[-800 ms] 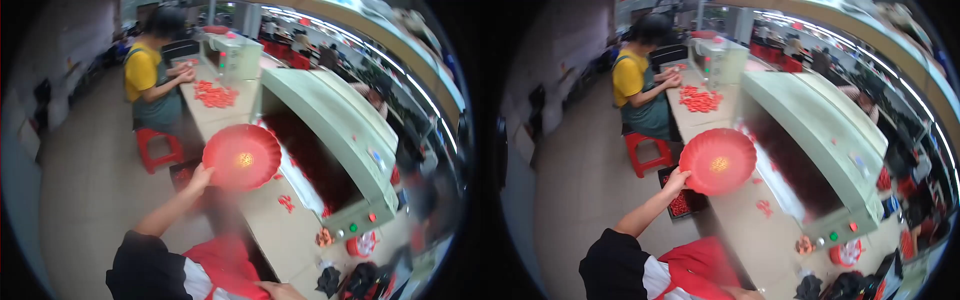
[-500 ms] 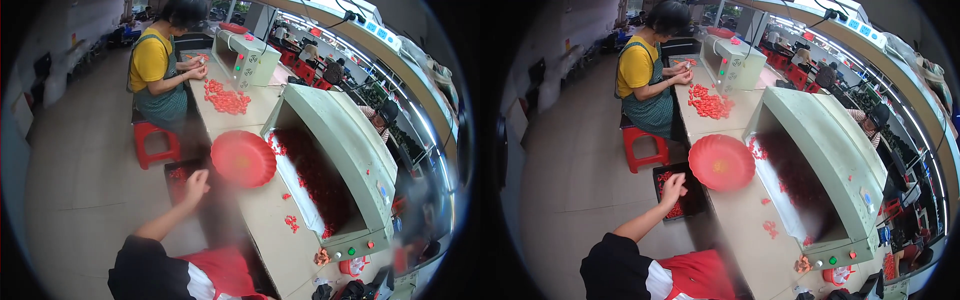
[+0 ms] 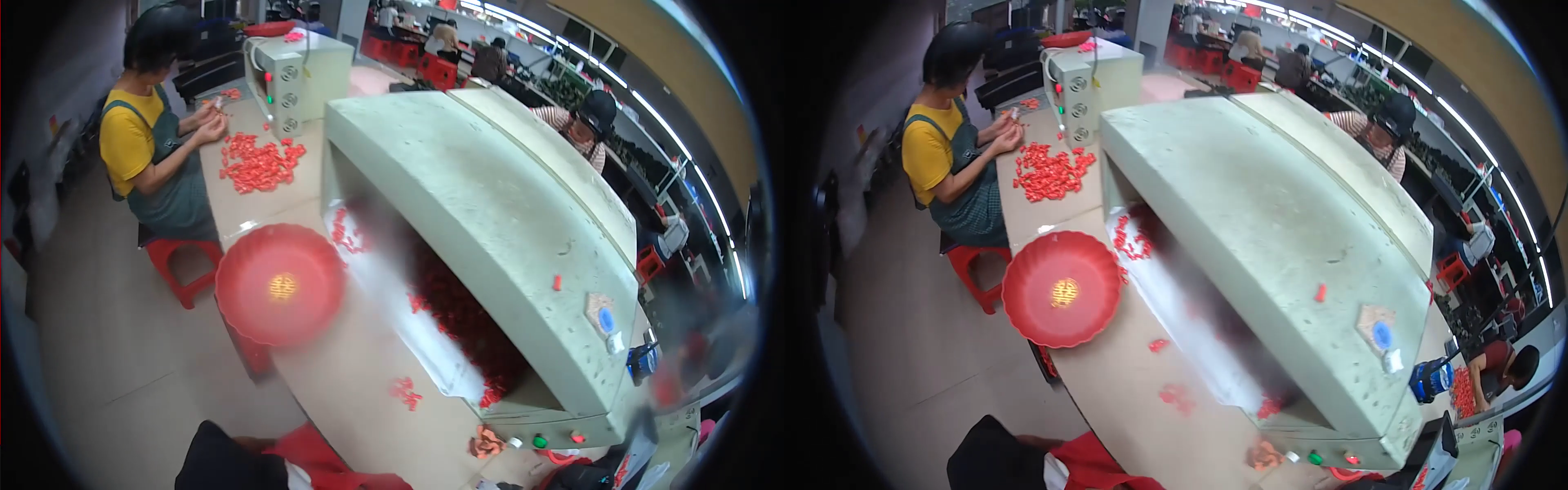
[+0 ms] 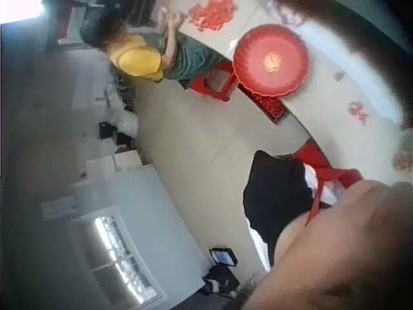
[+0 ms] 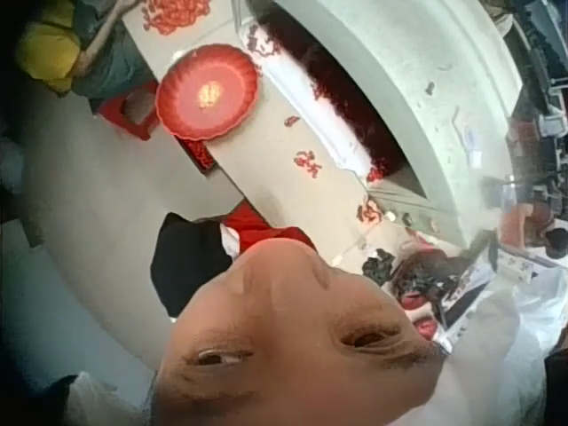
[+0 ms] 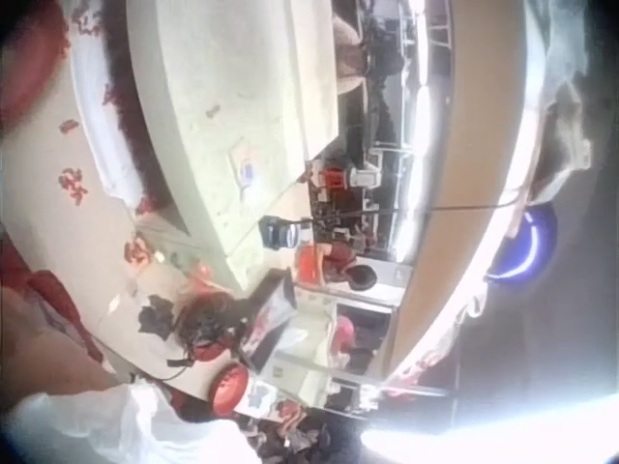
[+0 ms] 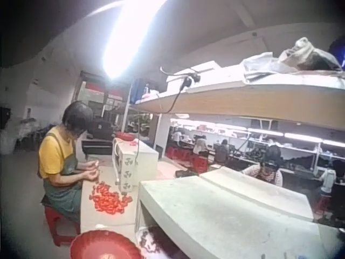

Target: The person assembles plastic figures, applying glue from a bottle onto small plastic parts, attaching the components together by hand, and placing the assembled figures into a round tray.

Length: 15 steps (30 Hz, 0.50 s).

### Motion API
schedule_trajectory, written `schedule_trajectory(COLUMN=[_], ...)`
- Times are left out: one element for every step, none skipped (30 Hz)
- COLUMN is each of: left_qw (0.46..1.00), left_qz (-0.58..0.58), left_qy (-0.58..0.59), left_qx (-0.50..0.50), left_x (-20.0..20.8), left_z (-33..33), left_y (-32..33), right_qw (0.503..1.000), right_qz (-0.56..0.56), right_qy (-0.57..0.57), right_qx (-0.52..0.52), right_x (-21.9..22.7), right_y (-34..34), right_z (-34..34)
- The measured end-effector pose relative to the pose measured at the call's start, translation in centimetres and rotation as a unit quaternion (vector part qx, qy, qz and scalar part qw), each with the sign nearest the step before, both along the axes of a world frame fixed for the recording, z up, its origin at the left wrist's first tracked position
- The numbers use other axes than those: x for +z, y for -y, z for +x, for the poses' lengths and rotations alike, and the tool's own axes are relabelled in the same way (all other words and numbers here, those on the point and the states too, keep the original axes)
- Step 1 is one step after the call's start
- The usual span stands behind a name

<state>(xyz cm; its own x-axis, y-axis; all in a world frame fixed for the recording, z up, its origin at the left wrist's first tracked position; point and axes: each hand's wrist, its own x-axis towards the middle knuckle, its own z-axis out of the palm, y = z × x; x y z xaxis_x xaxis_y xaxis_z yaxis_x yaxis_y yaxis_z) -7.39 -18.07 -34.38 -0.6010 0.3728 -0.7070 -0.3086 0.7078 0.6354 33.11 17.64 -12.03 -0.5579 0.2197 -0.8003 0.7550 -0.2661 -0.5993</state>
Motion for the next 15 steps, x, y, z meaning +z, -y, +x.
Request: schedule_trajectory(left_qw=[1.000, 0.999, 0.997, 0.995, 0.992, 0.990, 0.988, 0.987, 0.987, 0.987, 0.988, 0.987, 0.986, 0.984, 0.976], left_qz=[0.015, 0.030, 0.047, 0.063, 0.079, 0.093, 0.100, 0.106, 0.113, 0.116, 0.117, 0.122, 0.130, 0.139, 0.146], left_qy=[-0.013, -0.026, -0.045, -0.064, -0.083, -0.099, -0.108, -0.114, -0.110, -0.109, -0.099, -0.082, -0.075, -0.067, -0.042], left_qx=[0.011, 0.021, 0.032, 0.040, 0.045, 0.050, 0.045, 0.035, 0.016, -0.002, -0.025, -0.059, -0.078, -0.094, -0.159], left_x=[0.3, 0.6, 1.2, 1.9, 2.6, 3.1, 3.0, 2.9, 3.1, 3.0, 2.9, 3.1, 3.3, 3.4, 9.9], left_z=[0.3, 0.6, -0.5, -1.6, -2.6, -3.6, -4.1, -4.4, -4.2, -4.5, -4.0, -3.1, -2.9, -2.4, -1.1], left_y=[-0.5, -0.7, -1.2, -1.4, -1.4, -1.2, 0.2, 1.6, 1.9, 3.6, 5.1, 5.6, 5.2, 4.5, 2.0], right_qw=[1.000, 0.999, 0.997, 0.994, 0.991, 0.987, 0.985, 0.983, 0.980, 0.978, 0.975, 0.970, 0.964, 0.958, 0.942], right_qz=[0.026, 0.052, 0.079, 0.106, 0.131, 0.154, 0.170, 0.183, 0.197, 0.206, 0.211, 0.217, 0.227, 0.237, 0.258], right_qy=[-0.003, -0.007, -0.016, -0.026, -0.034, -0.038, -0.036, -0.029, -0.011, 0.005, 0.031, 0.065, 0.088, 0.111, 0.142], right_qx=[0.005, 0.011, 0.017, 0.020, 0.020, 0.021, 0.012, 0.000, -0.020, -0.038, -0.060, -0.090, -0.107, -0.119, -0.161], right_x=[1.3, 2.5, 3.1, 3.8, 4.5, 4.5, 4.0, 3.6, 3.2, 3.4, 4.0, 5.1, 5.8, 6.6, 6.3], right_y=[-0.5, -0.7, -1.4, -1.5, -1.3, -0.9, 1.0, 3.3, 6.1, 8.9, 12.4, 16.5, 19.1, 21.6, 22.7], right_z=[-0.6, -1.1, -2.8, -4.3, -5.3, -6.6, -6.6, -6.2, -4.9, -4.0, -1.9, 0.7, 2.4, 4.0, 4.3])
